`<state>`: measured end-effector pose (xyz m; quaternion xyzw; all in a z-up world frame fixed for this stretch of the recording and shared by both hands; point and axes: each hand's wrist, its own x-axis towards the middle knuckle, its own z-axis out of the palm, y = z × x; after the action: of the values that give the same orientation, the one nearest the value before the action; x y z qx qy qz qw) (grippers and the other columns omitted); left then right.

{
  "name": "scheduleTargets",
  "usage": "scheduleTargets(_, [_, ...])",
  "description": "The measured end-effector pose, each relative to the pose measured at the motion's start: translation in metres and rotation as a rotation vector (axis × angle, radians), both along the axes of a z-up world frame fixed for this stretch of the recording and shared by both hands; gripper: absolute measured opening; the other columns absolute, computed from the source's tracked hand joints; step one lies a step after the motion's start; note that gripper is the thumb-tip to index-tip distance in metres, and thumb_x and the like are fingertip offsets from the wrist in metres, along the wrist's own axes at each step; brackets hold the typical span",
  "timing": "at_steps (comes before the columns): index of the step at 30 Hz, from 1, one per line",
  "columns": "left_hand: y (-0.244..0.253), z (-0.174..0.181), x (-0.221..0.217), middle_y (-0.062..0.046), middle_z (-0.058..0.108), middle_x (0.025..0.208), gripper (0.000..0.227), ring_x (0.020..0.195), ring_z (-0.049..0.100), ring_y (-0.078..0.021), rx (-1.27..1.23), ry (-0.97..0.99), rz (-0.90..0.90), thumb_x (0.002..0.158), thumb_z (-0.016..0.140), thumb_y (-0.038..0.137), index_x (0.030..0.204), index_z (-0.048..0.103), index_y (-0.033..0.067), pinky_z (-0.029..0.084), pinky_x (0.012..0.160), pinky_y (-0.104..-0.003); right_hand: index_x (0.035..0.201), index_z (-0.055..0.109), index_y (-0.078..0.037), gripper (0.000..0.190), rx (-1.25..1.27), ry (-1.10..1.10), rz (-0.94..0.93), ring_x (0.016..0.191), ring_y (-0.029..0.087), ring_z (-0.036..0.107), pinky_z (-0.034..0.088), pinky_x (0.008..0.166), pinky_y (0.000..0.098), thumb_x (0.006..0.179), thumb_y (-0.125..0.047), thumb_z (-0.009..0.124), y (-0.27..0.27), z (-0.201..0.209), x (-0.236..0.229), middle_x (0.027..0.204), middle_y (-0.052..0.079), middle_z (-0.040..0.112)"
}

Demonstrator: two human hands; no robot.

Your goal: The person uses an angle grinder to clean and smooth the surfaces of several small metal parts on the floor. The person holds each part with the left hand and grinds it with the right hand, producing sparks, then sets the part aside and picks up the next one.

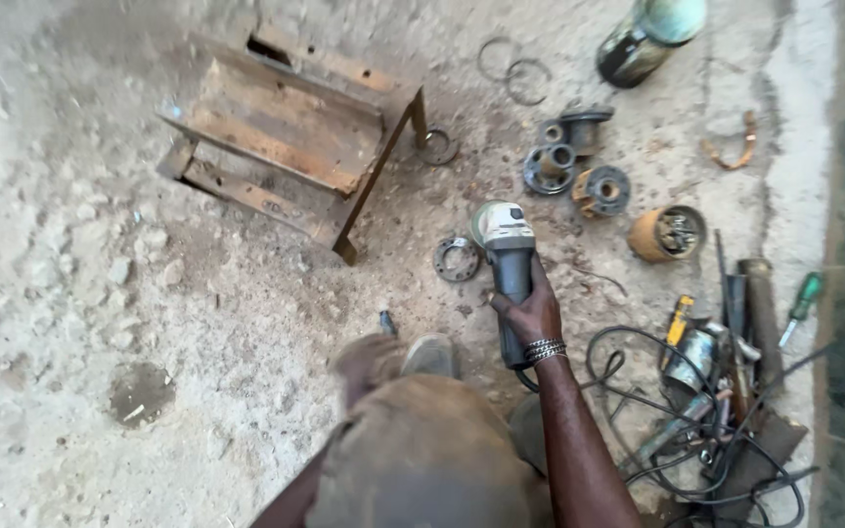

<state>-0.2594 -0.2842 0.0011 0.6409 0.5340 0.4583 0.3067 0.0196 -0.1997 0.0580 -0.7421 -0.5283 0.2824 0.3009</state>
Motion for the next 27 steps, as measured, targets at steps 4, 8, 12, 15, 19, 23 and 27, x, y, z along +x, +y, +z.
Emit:
scheduleTargets(4, [0.005,0.101,-0.086,-0.005,0.066,0.109,0.025,0.092,0.062,-0.0131,0.294,-0.001,0.327,0.095,0.068,0.011,0.120,0.065,0.0084,0.053,0.081,-0.029,0.149,0.049,-0.006,0.094,-0.060,0.100,-0.075,0.108,0.032,0.071,0.056,0.092,0.0415,0.064,-0.025,0.083,-0.009,0.004,0.027,0.125,0.020,0.071])
scheduleTargets(8, [0.027,0.258,-0.123,-0.003,0.070,0.095,0.009,0.084,0.062,-0.0164,0.268,0.356,0.287,0.105,0.071,0.011,0.114,0.071,0.0089,0.052,0.080,-0.031,0.146,0.051,-0.002,0.093,0.109,0.245,-0.136,0.108,0.029,0.071,0.057,0.091,0.0402,0.062,-0.022,0.086,-0.013,-0.006,0.034,0.127,0.018,0.070])
scheduleTargets(12, [0.080,0.383,-0.095,-0.006,0.075,0.109,0.025,0.082,0.070,-0.0173,0.004,0.720,-0.313,0.090,0.072,0.031,0.108,0.077,0.0154,0.059,0.075,-0.037,0.141,0.055,0.001,0.085,0.296,0.362,-0.140,0.106,0.027,0.070,0.057,0.093,0.0401,0.070,-0.026,0.093,-0.010,-0.013,0.040,0.124,0.018,0.072])
scheduleTargets(15, [0.129,0.392,-0.027,-0.004,0.076,0.109,0.035,0.091,0.072,-0.0188,-0.390,1.053,-0.616,0.088,0.069,0.042,0.116,0.074,0.0219,0.060,0.084,-0.040,0.143,0.050,0.000,0.089,0.276,0.429,-0.177,0.102,0.023,0.070,0.059,0.087,0.0374,0.066,-0.022,0.091,-0.007,-0.003,0.052,0.123,0.015,0.069])
scheduleTargets(19, [0.174,0.305,0.057,-0.004,0.073,0.123,0.031,0.109,0.069,-0.0237,-0.451,1.443,-0.927,0.097,0.063,0.032,0.126,0.069,0.0256,0.057,0.095,-0.044,0.141,0.054,0.000,0.081,0.311,0.566,-0.205,0.094,0.023,0.070,0.061,0.082,0.0356,0.069,-0.018,0.088,-0.012,0.012,0.058,0.115,0.014,0.071])
scheduleTargets(23, [0.189,0.174,0.104,-0.007,0.061,0.136,0.040,0.123,0.058,-0.0312,-0.476,1.391,-0.863,0.088,0.072,0.033,0.127,0.067,0.0275,0.051,0.102,-0.049,0.143,0.053,-0.001,0.082,0.299,0.588,-0.244,0.095,0.022,0.071,0.061,0.082,0.0349,0.068,-0.014,0.084,-0.011,0.022,0.055,0.117,0.012,0.071])
scheduleTargets(27, [0.171,0.052,0.123,-0.012,0.048,0.146,0.054,0.135,0.044,-0.0406,-0.592,1.050,-0.552,0.079,0.083,0.039,0.128,0.064,0.0264,0.045,0.107,-0.054,0.145,0.049,-0.002,0.088,0.248,0.597,-0.295,0.096,0.021,0.071,0.061,0.082,0.0348,0.067,-0.017,0.088,-0.007,0.013,0.042,0.118,0.012,0.071])
